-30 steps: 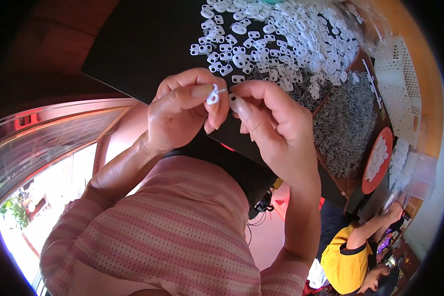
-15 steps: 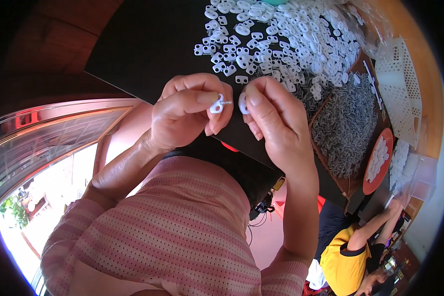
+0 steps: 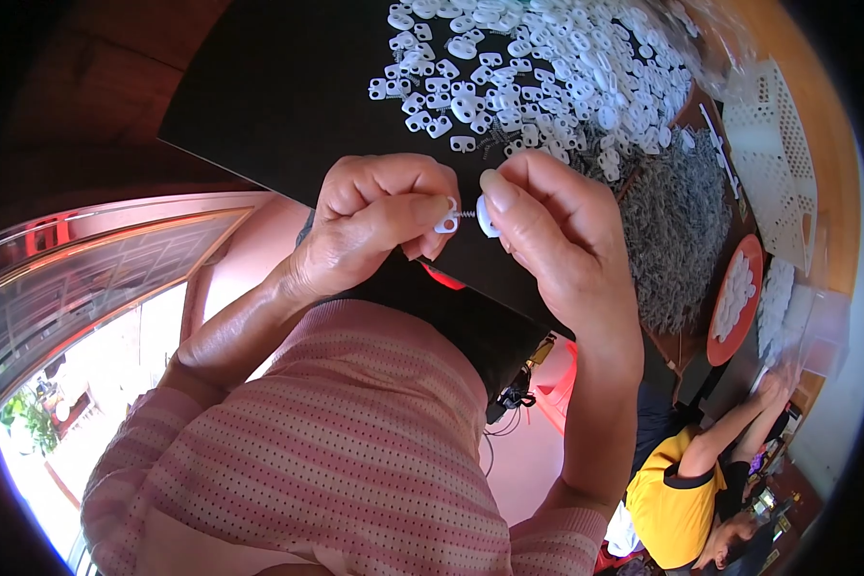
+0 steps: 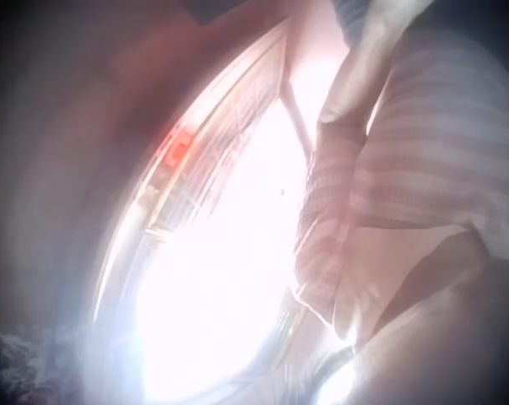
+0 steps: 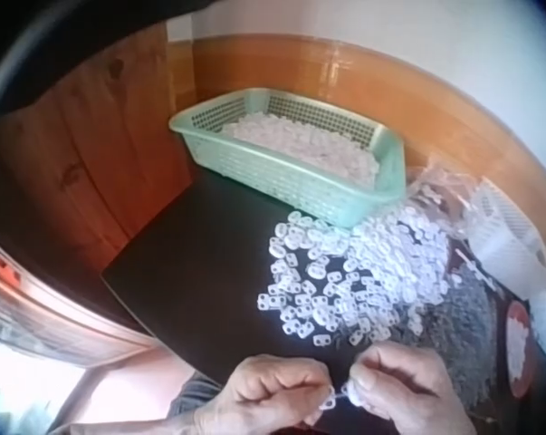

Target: Assembling small white plastic components by inserting metal pins or secondary plastic parts.

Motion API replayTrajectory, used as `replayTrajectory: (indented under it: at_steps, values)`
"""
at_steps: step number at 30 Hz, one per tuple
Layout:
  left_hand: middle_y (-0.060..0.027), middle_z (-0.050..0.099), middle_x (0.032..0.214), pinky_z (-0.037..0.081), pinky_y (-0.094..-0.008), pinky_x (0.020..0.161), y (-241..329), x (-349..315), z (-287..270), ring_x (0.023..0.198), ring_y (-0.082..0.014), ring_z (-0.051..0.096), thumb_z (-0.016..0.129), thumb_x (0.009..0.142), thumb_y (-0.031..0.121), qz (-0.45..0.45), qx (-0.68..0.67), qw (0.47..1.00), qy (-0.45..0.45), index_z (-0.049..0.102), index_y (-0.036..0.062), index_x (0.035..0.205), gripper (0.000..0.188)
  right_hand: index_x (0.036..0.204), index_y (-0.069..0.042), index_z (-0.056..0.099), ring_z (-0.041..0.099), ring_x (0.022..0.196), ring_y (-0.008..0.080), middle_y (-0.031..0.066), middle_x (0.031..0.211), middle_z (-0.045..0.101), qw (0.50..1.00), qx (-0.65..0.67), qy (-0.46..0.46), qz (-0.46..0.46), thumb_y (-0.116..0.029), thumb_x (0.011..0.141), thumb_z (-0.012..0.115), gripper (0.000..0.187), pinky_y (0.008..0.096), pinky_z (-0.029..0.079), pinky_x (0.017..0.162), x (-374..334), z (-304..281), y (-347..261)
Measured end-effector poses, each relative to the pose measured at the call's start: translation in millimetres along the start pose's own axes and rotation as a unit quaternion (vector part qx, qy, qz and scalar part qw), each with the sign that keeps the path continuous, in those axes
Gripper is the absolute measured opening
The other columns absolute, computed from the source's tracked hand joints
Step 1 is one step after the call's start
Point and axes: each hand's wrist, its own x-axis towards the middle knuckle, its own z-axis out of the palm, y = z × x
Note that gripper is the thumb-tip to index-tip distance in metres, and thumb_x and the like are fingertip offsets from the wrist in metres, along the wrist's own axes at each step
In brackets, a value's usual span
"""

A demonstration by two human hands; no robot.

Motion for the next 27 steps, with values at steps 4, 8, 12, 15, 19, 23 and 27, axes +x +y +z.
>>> replayTrajectory:
  at_steps: [4,8,12,15,19,23,27]
  values:
    - [-0.0031,0.057,0.066,0.04,-0.0238,0.056,-1,0,3,0.06,-0.0086,0.051,0.052,0.091,0.007,0.001,0.021,1.0,0.009,0.062,-0.0018,0.082,0.016,0.082,-0.003,0.057,0.04,0.059,0.0018,-0.0051,0.067,0.049,1.0,-0.018,0.009,-0.013,-0.019,0.097,0.059,0.022,0.0202,0.03,0.052,-2,1,-3]
    - [-0.0031,0.057,0.066,0.04,-0.0238,0.056,0,0,4,0.06,-0.0083,0.051,0.052,0.091,0.007,0.01,0.032,0.999,0.006,0.061,-0.002,0.082,0.016,0.082,-0.002,0.057,0.039,0.061,0.0016,-0.0054,0.068,0.049,0.999,-0.043,0.019,-0.007,-0.017,0.096,0.06,0.021,0.0199,0.03,0.053,-4,4,-6]
    - [-0.003,0.057,0.066,0.04,-0.0238,0.055,-1,0,4,0.06,-0.0083,0.051,0.051,0.091,0.006,0.011,0.053,0.999,-0.001,0.061,-0.002,0.082,0.016,0.082,-0.001,0.057,0.039,0.061,0.0014,-0.0055,0.068,0.048,0.999,-0.041,0.019,-0.026,-0.017,0.096,0.06,0.022,0.0197,0.03,0.053,-4,7,-4]
    - [-0.0031,0.057,0.067,0.039,-0.0239,0.055,-1,1,5,0.061,-0.0083,0.051,0.051,0.092,0.007,0.017,0.059,0.998,-0.002,0.06,-0.0021,0.082,0.017,0.082,-0.001,0.058,0.04,0.06,0.0015,-0.0057,0.066,0.048,0.999,-0.034,0.016,-0.011,-0.017,0.097,0.06,0.022,0.0198,0.031,0.053,-3,10,-6]
    - [-0.0032,0.057,0.069,0.04,-0.0233,0.056,-2,1,5,0.063,-0.0082,0.051,0.052,0.095,0.01,0.03,0.054,0.998,-0.005,0.06,-0.002,0.085,0.018,0.082,0.0,0.06,0.039,0.058,0.0015,-0.0064,0.064,0.047,0.999,-0.026,0.028,-0.008,-0.018,0.096,0.061,0.023,0.0203,0.03,0.051,-3,10,-5]
    - [-0.0029,0.057,0.072,0.041,-0.0225,0.059,0,2,3,0.065,-0.008,0.052,0.051,0.099,0.014,0.024,0.065,0.997,-0.021,0.059,-0.0012,0.089,0.02,0.083,0.0,0.061,0.043,0.057,0.003,-0.0034,0.064,0.051,0.995,-0.081,0.056,-0.025,-0.019,0.096,0.063,0.024,0.0218,0.033,0.049,-5,11,-5]
    - [-0.0024,0.058,0.076,0.043,-0.022,0.06,-5,1,6,0.067,-0.0078,0.052,0.05,0.101,0.016,-0.003,0.071,0.997,0.002,0.059,-0.0005,0.091,0.022,0.087,0.002,0.061,0.05,0.055,0.0128,0.0069,0.066,0.056,0.933,-0.283,0.158,-0.159,-0.018,0.094,0.065,0.022,0.0276,0.041,0.051,-5,26,3]
